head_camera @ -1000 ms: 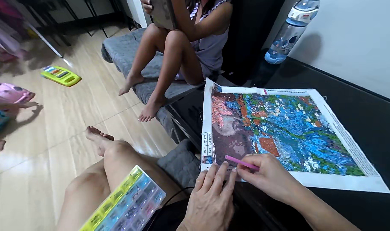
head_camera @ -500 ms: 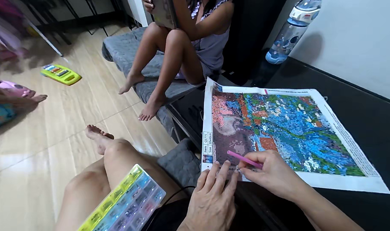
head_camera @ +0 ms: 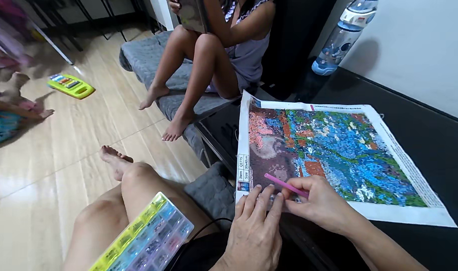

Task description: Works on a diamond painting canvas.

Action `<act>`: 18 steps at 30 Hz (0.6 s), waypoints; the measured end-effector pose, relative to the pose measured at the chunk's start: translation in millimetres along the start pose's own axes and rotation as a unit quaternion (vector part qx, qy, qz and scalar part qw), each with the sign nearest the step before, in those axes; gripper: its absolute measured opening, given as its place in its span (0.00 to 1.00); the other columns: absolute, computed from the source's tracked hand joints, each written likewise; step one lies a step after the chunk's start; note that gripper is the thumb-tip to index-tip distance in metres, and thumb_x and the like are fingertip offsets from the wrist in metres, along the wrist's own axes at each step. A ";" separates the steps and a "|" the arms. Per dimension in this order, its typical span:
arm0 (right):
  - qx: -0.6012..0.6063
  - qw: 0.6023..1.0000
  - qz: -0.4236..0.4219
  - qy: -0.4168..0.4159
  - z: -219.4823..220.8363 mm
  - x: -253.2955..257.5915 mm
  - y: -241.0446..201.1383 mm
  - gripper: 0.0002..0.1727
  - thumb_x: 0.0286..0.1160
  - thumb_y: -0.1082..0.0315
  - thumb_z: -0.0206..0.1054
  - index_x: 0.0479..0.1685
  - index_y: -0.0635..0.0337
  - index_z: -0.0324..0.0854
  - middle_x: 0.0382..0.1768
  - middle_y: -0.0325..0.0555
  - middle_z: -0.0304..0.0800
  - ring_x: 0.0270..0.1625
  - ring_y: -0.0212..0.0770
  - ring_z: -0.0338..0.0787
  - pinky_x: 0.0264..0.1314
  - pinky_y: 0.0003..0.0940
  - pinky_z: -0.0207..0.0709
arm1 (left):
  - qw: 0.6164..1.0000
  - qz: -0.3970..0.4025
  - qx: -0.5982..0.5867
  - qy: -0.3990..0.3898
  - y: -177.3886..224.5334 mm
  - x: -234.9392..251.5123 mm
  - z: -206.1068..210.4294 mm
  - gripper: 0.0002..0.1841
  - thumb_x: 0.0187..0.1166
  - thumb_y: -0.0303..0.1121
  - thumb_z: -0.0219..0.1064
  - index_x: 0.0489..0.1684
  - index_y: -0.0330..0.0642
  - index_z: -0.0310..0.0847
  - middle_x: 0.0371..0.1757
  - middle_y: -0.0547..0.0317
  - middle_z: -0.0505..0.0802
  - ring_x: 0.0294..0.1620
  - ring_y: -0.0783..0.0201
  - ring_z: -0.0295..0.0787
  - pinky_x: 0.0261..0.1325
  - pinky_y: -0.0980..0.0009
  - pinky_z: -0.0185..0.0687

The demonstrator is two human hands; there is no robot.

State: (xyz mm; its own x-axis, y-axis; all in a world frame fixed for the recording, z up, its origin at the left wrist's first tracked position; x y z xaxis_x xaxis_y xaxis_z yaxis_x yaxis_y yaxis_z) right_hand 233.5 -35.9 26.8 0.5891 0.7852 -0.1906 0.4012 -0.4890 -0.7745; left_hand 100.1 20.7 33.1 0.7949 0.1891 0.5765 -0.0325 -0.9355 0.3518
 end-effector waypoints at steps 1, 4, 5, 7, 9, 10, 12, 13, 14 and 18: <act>0.001 1.000 0.002 -0.001 -0.1 0.2 0.6 0.04 0.55 0.69 0.72 0.20 0.48 0.85 0.17 0.22 0.76 0.18 0.16 0.65 0.22 0.16 0.56 | 1.000 -0.001 -0.002 0.000 0.7 0.8 0.5 0.21 0.75 0.33 0.55 0.63 0.45 0.88 0.67 0.49 0.91 0.69 0.49 0.84 0.67 0.55 0.70; 0.021 1.000 0.009 -0.007 -0.1 0.2 0.8 0.06 0.55 0.71 0.73 0.20 0.47 0.84 0.16 0.21 0.75 0.16 0.15 0.62 0.20 0.15 0.55 | 1.000 -0.016 -0.020 -0.014 -1.0 0.5 3.1 0.20 0.75 0.33 0.55 0.60 0.44 0.89 0.68 0.49 0.90 0.69 0.48 0.84 0.67 0.53 0.71; 0.031 0.999 0.010 -0.008 -0.1 0.1 0.7 0.06 0.55 0.71 0.73 0.20 0.47 0.84 0.15 0.22 0.74 0.16 0.15 0.62 0.19 0.15 0.54 | 0.999 -0.020 -0.026 -0.020 -1.4 -0.1 4.1 0.20 0.75 0.33 0.55 0.60 0.44 0.89 0.68 0.48 0.90 0.69 0.47 0.84 0.67 0.53 0.72; 0.043 0.999 0.009 -0.007 -0.9 0.4 0.9 0.07 0.54 0.72 0.73 0.20 0.47 0.85 0.15 0.21 0.74 0.15 0.16 0.61 0.18 0.14 0.54 | 0.999 -0.019 -0.029 -0.023 -1.4 -1.3 4.7 0.20 0.74 0.33 0.55 0.59 0.46 0.90 0.68 0.48 0.90 0.70 0.46 0.84 0.66 0.52 0.72; 0.050 0.999 0.005 -0.005 -1.8 0.8 1.7 0.06 0.54 0.72 0.73 0.20 0.47 0.86 0.14 0.21 0.74 0.15 0.15 0.61 0.18 0.14 0.53 | 0.999 -0.018 -0.030 -0.020 -2.0 -1.9 4.3 0.20 0.75 0.33 0.55 0.59 0.48 0.89 0.68 0.48 0.90 0.70 0.46 0.83 0.67 0.52 0.71; 0.052 0.999 0.003 -0.005 -2.1 0.9 1.8 0.06 0.54 0.72 0.73 0.19 0.47 0.86 0.14 0.21 0.74 0.15 0.15 0.61 0.18 0.14 0.53 | 0.999 -0.020 -0.030 -0.016 -2.8 -2.1 3.4 0.20 0.75 0.33 0.55 0.59 0.48 0.89 0.68 0.48 0.90 0.70 0.47 0.83 0.67 0.53 0.71; 0.061 0.998 0.008 -0.010 -2.0 0.8 1.0 0.07 0.54 0.73 0.73 0.20 0.48 0.87 0.14 0.21 0.75 0.15 0.15 0.63 0.18 0.14 0.54 | 0.999 -0.032 -0.038 -0.006 -5.3 -2.3 1.1 0.19 0.77 0.33 0.54 0.59 0.48 0.89 0.68 0.48 0.90 0.70 0.47 0.83 0.68 0.53 0.71; 0.067 0.998 0.010 -0.012 -1.9 0.8 0.4 0.07 0.54 0.74 0.73 0.20 0.48 0.88 0.14 0.21 0.76 0.15 0.15 0.63 0.18 0.14 0.55 | 0.998 -0.040 -0.045 -0.002 -6.6 -2.2 0.1 0.19 0.77 0.33 0.54 0.59 0.47 0.89 0.68 0.48 0.90 0.70 0.46 0.83 0.68 0.53 0.71; 0.073 0.997 0.011 -0.015 -1.7 0.6 0.0 0.07 0.54 0.74 0.73 0.20 0.49 0.88 0.14 0.21 0.76 0.15 0.15 0.63 0.18 0.13 0.55 | 0.997 -0.048 -0.057 0.000 -7.5 -1.9 -0.4 0.20 0.77 0.33 0.54 0.60 0.46 0.88 0.68 0.47 0.90 0.71 0.46 0.83 0.68 0.52 0.71; 0.089 0.996 0.009 -0.018 -0.4 0.4 -0.8 0.07 0.53 0.74 0.72 0.20 0.49 0.87 0.13 0.21 0.75 0.14 0.14 0.63 0.17 0.13 0.55 | 0.993 -0.066 -0.097 -0.005 -8.1 -0.2 1.0 0.21 0.75 0.32 0.55 0.63 0.44 0.89 0.69 0.46 0.89 0.71 0.43 0.82 0.67 0.48 0.71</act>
State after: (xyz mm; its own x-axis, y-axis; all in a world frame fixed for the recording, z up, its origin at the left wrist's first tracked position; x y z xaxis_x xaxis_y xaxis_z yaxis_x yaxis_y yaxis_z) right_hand 233.7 -35.3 27.6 0.5676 0.7922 -0.2241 0.2583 -0.4298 -0.8652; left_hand 100.9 28.0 29.5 0.8060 0.3015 0.5094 -0.0435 -0.8280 0.5590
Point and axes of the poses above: each hand's wrist, its own x-axis towards the middle knuckle, its own z-axis out of the palm, y = z × x, the point moved 9 cm from there along x, towards the middle knuckle
